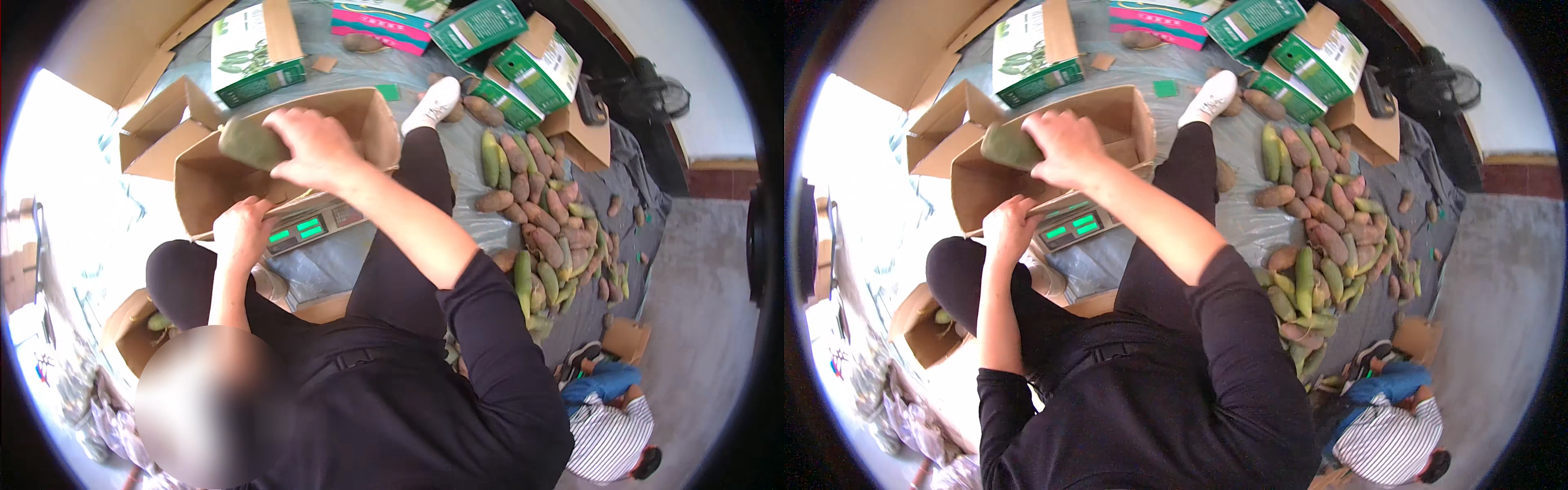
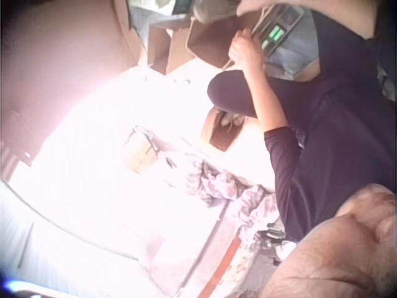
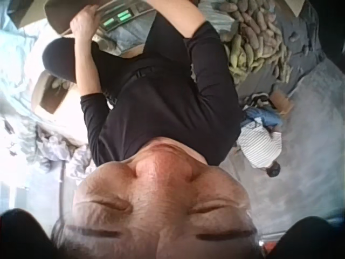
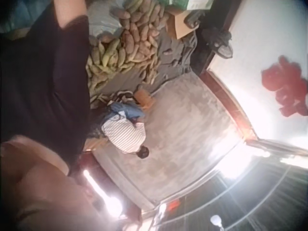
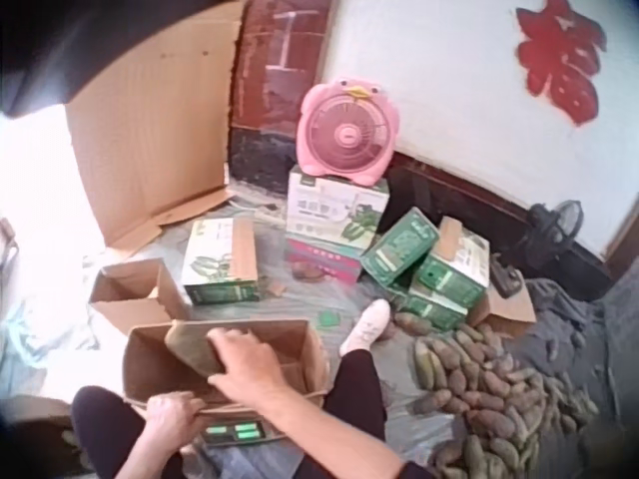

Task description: Picking up cucumbers or squash from a pile, placing them into a cardboard box, and weighing the filled box on a digital scale.

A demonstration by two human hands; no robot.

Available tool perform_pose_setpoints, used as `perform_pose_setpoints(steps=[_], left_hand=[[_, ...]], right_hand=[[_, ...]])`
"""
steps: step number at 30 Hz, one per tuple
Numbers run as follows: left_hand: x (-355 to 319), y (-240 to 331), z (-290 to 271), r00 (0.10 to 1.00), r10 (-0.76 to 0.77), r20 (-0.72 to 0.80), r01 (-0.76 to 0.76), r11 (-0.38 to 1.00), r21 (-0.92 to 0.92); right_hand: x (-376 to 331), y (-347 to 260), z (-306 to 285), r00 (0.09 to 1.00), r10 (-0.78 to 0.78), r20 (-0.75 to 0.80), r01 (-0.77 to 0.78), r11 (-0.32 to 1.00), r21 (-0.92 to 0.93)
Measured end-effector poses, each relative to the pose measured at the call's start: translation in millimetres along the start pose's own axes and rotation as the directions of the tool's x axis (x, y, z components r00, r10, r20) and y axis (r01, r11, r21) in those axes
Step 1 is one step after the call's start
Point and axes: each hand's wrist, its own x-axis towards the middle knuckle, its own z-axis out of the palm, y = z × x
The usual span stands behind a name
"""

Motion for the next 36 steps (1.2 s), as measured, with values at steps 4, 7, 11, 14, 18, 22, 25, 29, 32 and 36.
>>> perform_pose_setpoints(steps=[4,7,11,14,18,22,25,29,32,36], left_hand=[[2,1,0,1.0,0.015,0.025,-0.015,1.0,-0.001],[2,3,-1,0.999,-0.006,0.033,0.008,0.999,-0.041],[3,5,-3,0.998,-0.009,0.066,0.013,0.998,-0.055],[1,7,-3,0.999,0.001,0.034,0.001,0.999,-0.052],[2,7,-3,1.0,0.005,0.029,-0.003,0.999,-0.043],[3,6,-4,0.999,-0.013,0.043,0.015,0.998,-0.054],[4,6,-3,0.999,-0.021,0.048,0.022,1.0,-0.019],[8,8,-3,0.998,-0.017,0.052,0.019,0.999,-0.047],[11,9,-3,0.997,-0.033,0.067,0.036,0.998,-0.045],[11,8,-3,0.998,-0.027,0.062,0.03,0.998,-0.05]], right_hand=[[-1,4,43,0.953,0.123,0.277,-0.067,0.977,-0.203],[0,7,46,0.912,0.206,0.355,-0.181,0.978,-0.102],[-10,7,16,0.978,0.089,0.19,-0.13,0.969,0.212],[-27,31,-26,0.992,0.119,-0.03,-0.079,0.809,0.582],[-65,111,-88,0.845,0.362,-0.393,-0.016,0.752,0.659],[-118,215,-85,0.608,0.714,-0.346,-0.404,0.654,0.639],[-167,283,-46,0.491,0.843,-0.221,-0.695,0.532,0.483],[-208,326,6,0.545,0.817,-0.187,-0.758,0.576,0.307],[-214,332,32,0.529,0.822,-0.208,-0.848,0.522,-0.094],[-211,355,44,0.537,0.84,-0.076,-0.796,0.475,-0.375]])
